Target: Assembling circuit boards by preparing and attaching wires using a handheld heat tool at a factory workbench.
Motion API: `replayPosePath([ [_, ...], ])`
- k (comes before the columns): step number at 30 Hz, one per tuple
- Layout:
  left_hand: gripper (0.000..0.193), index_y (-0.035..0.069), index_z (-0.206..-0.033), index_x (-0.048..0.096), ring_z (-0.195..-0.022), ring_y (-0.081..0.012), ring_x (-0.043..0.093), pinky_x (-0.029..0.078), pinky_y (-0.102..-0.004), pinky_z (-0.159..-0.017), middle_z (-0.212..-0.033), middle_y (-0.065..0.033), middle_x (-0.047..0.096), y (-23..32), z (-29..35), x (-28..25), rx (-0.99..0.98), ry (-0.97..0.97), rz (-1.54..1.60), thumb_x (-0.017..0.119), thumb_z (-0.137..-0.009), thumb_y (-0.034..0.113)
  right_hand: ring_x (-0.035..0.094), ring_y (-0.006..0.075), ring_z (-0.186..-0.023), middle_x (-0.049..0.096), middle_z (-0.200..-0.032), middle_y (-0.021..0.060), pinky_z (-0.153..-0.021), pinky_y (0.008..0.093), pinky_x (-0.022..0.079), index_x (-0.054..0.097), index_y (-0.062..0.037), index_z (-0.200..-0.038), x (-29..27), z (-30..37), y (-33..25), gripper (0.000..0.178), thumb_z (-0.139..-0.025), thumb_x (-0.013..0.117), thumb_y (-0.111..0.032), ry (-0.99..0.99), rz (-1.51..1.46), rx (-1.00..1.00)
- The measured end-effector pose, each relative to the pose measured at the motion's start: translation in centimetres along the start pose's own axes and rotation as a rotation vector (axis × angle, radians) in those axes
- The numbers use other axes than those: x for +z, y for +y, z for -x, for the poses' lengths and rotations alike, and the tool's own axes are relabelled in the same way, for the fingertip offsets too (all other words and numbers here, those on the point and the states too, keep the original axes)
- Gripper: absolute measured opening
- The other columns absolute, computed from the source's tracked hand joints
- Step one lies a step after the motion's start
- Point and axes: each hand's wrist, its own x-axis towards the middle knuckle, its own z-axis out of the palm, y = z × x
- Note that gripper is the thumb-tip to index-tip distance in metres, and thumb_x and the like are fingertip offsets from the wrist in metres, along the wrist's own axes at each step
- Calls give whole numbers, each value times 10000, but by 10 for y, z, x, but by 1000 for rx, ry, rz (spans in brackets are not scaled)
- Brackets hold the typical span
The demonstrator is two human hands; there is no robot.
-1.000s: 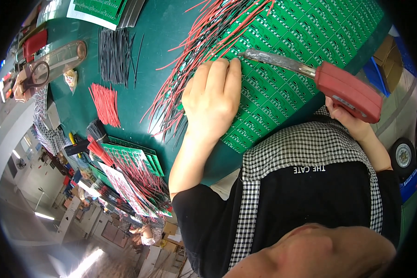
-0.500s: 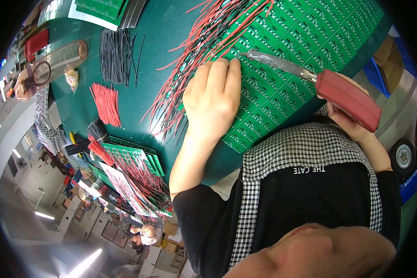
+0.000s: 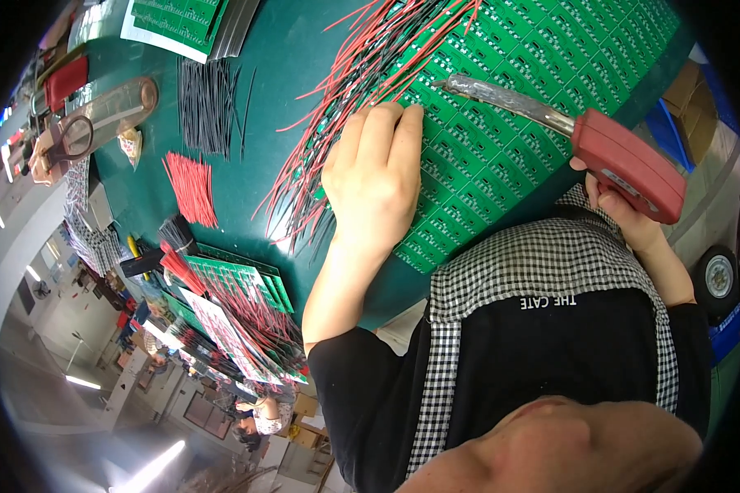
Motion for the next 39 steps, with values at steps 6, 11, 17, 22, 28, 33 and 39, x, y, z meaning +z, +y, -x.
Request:
replayPosePath([
  [6, 216, 10, -816, 580, -646, -177, 531, 439, -270, -500, -723, -58, 506, 2, -8, 3, 42, 9, 18, 565, -602, 39, 430, 71, -699, 520, -828, 4, -633, 210, 369, 529, -11, -1044, -3, 1, 2, 295, -766, 589, -92, -35, 19, -11],
  [11, 214, 5, -815, 576, -649, -182, 528, 439, -268, -506, -709, -59, 491, 2, -9, 5, 47, -12, 11, 564, -604, 42, 475, 83, -745, 553, -906, 40, -665, 221, 402, 525, -21, -1007, -5, 2, 2, 265, -754, 597, -45, -46, 9, -12],
  [17, 223, 1, -824, 569, -647, -181, 516, 437, -268, -507, -706, -59, 478, 3, -10, 2, 34, -40, 12, 559, -605, 41, 503, 91, -768, 548, -900, 38, -675, 222, 413, 523, -22, -1012, -5, 7, 11, 283, -743, 611, -32, -6, -36, 13],
  [22, 221, 2, -824, 567, -651, -182, 512, 438, -269, -511, -709, -59, 472, 3, -10, 3, 34, -54, 10, 555, -607, 43, 515, 88, -774, 554, -918, 40, -677, 218, 424, 525, -15, -1032, -14, 8, 15, 329, -723, 635, -50, -49, 147, -42],
  [28, 222, 4, -828, 564, -680, -186, 518, 448, -272, -531, -722, -62, 476, 4, -10, 0, 42, -85, -5, 546, -613, 55, 495, 66, -722, 552, -983, 53, -637, 202, 421, 455, 4, -1161, 0, -6, -7, 530, -684, 670, -83, 45, 162, -89],
  [33, 223, 7, -827, 563, -687, -186, 521, 453, -271, -542, -725, -62, 479, 5, -11, 1, 43, -91, -20, 541, -612, 61, 485, 69, -724, 553, -966, 49, -652, 209, 419, 455, -4, -1155, -2, 3, 8, 504, -694, 653, -54, 70, -35, -61],
  [39, 230, 8, -825, 563, -680, -186, 520, 448, -271, -537, -735, -66, 491, 4, -11, 0, 40, -90, -37, 536, -604, 65, 455, 71, -703, 524, -835, 12, -640, 217, 397, 488, -1, -1112, -4, 3, 6, 390, -742, 604, -44, 48, -11, -33],
])
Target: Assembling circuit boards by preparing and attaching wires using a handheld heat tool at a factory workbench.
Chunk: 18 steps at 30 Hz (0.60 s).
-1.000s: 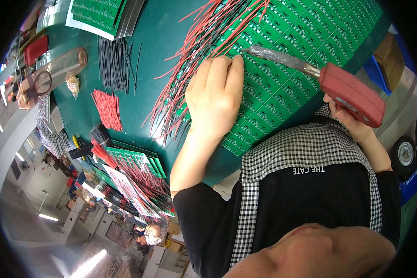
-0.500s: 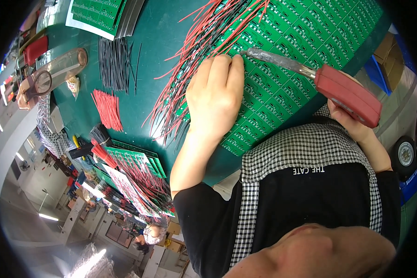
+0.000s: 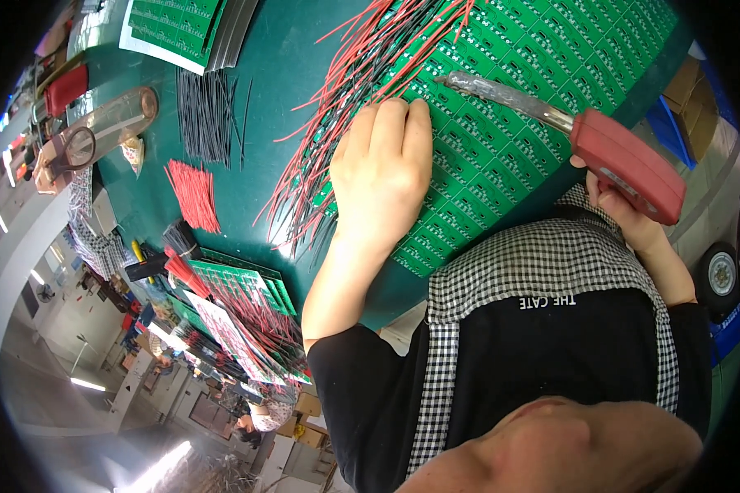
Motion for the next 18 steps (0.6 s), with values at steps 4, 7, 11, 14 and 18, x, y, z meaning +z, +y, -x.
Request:
replayPosePath([
  [4, 208, 15, -816, 565, -665, -184, 517, 442, -271, -529, -739, -61, 500, 1, -2, 1, -33, 6, 22, 543, -615, 60, 410, 67, -667, 470, -772, -14, -622, 206, 357, 512, 1, -1085, -2, -1, -4, 328, -778, 573, -96, -37, -2, 43],
  [7, 168, 21, -807, 565, -645, -190, 514, 432, -282, -519, -722, -60, 505, 3, -2, 1, -96, 26, 88, 566, -642, 46, 390, 62, -657, 438, -741, -22, -611, 200, 332, 511, -1, -1091, 2, 0, -7, 333, -780, 567, -109, -8, -13, 42],
  [11, 96, 45, -759, 563, -624, -203, 505, 418, -301, -517, -684, -58, 501, 2, -10, 4, -208, 106, 208, 601, -671, 54, 387, 58, -655, 434, -723, -25, -602, 201, 328, 513, -1, -1086, 1, -2, -6, 325, -781, 562, -103, -40, -38, 32],
  [14, 73, 60, -723, 556, -618, -209, 500, 411, -309, -519, -667, -54, 494, 6, -13, 6, -290, 97, 233, 611, -675, 67, 383, 57, -648, 430, -708, -28, -585, 200, 320, 514, 0, -1082, 1, -3, -6, 325, -778, 564, -104, -35, -9, 28],
  [18, 68, 68, -700, 551, -613, -211, 496, 405, -315, -519, -654, -50, 486, 7, -16, 8, -318, 94, 191, 613, -673, 74, 411, 62, -667, 500, -800, 0, -597, 202, 347, 519, -5, -1049, 0, -3, -4, 285, -783, 566, -95, -35, 3, -37],
])
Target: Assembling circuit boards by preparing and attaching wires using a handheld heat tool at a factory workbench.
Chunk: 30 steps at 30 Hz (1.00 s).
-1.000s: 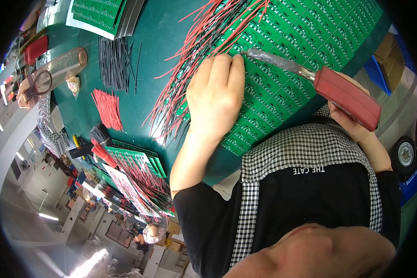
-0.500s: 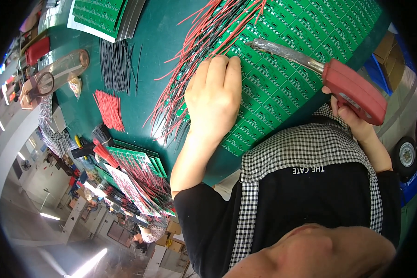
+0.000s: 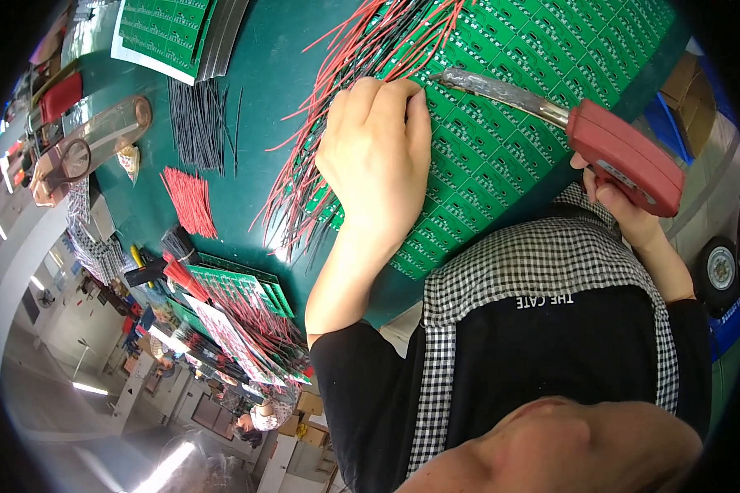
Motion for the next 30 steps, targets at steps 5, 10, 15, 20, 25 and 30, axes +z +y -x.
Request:
replayPosePath([
  [5, 68, 68, -697, 553, -613, -209, 495, 404, -315, -523, -655, -50, 490, 1, -2, 2, -4, -4, -5, 616, -671, 77, 458, 75, -714, 541, -918, 38, -638, 210, 387, 520, -10, -1017, -4, 0, 4, 254, -777, 580, -67, -2, -64, -9],
  [10, 69, 67, -695, 556, -609, -209, 495, 404, -315, -526, -654, -50, 493, 1, -2, 2, -20, 1, 20, 620, -670, 80, 519, 109, -824, 549, -916, 43, -715, 236, 429, 522, -17, -1018, -13, 7, 10, 278, -757, 606, -60, -8, -11, 65],
  [15, 71, 66, -695, 557, -604, -209, 494, 400, -315, -522, -652, -49, 493, 1, -2, 3, -27, 1, 40, 621, -670, 82, 528, 116, -834, 552, -916, 41, -731, 245, 435, 526, -20, -1023, -14, 10, 11, 288, -749, 610, -50, 12, -32, 95],
  [20, 73, 64, -692, 553, -603, -212, 492, 398, -318, -521, -654, -50, 492, 1, -3, 3, -23, -3, 38, 620, -668, 81, 531, 117, -837, 553, -904, 36, -737, 250, 436, 518, -17, -1054, -13, 10, 12, 319, -746, 602, -33, -2, -42, 80],
  [25, 73, 62, -691, 550, -603, -214, 492, 398, -320, -521, -657, -53, 492, 2, -3, 2, -28, -25, 22, 617, -668, 79, 537, 139, -812, 548, -1065, 117, -728, 254, 432, 474, 9, -1128, -9, -9, -5, 510, -683, 674, -138, 32, 356, -150],
  [30, 72, 57, -688, 549, -604, -215, 492, 398, -323, -522, -652, -56, 488, 4, -4, 5, -24, -26, 31, 615, -666, 75, 543, 137, -730, 532, -1100, 137, -666, 242, 433, 459, 29, -1137, -13, -2, 5, 570, -664, 691, -188, 53, 456, -184],
])
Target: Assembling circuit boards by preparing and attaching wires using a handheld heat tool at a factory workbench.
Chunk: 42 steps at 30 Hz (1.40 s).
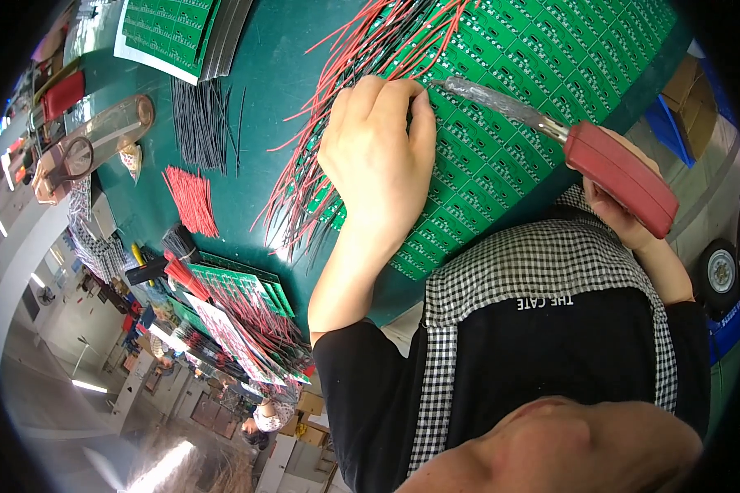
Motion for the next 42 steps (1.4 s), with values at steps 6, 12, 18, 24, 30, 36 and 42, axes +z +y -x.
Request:
replayPosePath([
  [6, 67, 57, -691, 550, -611, -220, 499, 406, -330, -520, -648, -60, 485, -8, 3, -11, 18, 19, -63, 604, -656, 75, 490, 103, -637, 551, -1013, 110, -575, 217, 396, 420, 35, -1160, 10, 0, -4, 574, -718, 650, -251, 3, -358, 125],
  [12, 60, 66, -700, 572, -635, -219, 524, 423, -329, -561, -677, -53, 527, -7, 9, -5, 22, 7, -95, 610, -666, 99, 448, 102, -611, 536, -1044, 151, -553, 217, 366, 392, 32, -1175, 10, 32, 9, 523, -775, 586, -243, 33, -307, 140],
  [18, 69, 69, -726, 589, -637, -210, 531, 434, -315, -556, -703, -43, 548, -11, 24, -19, 73, -7, -223, 615, -668, 94, 449, 118, -602, 513, -1061, 199, -536, 220, 371, 393, 32, -1172, 16, 28, 8, 503, -777, 587, -212, 132, -426, 23],
  [24, 145, 48, -805, 588, -742, -262, 553, 445, -360, -641, -782, -85, 571, -75, 1, -71, -117, 199, -338, 606, -687, 129, 452, 117, -599, 516, -1049, 187, -545, 235, 381, 402, 45, -1152, 9, 27, 9, 445, -802, 538, -192, 166, -402, -1],
  [30, 211, 0, -769, 583, -812, -295, 535, 444, -387, -686, -817, -140, 551, -136, -5, -75, -178, -10, -689, 597, -625, 154, 419, 131, -603, 487, -1063, 188, -531, 225, 355, 353, 25, -1193, 11, 26, 12, 450, -808, 503, -153, 95, -421, -61],
  [36, 94, 3, -621, 546, -734, -303, 554, 454, -399, -650, -727, -146, 561, -146, -20, -75, -93, -70, -773, 553, -613, 96, 418, 132, -610, 470, -1096, 203, -533, 227, 359, 343, 21, -1201, 10, 29, 13, 463, -803, 510, -150, 113, -475, -70],
  [42, 83, 12, -617, 549, -665, -325, 577, 462, -415, -601, -667, -165, 578, -139, -34, -74, -140, -196, -875, 513, -652, 78, 435, 127, -590, 497, -1067, 191, -528, 230, 365, 365, 30, -1182, 12, 26, 12, 478, -800, 536, -200, 138, -446, -23],
])
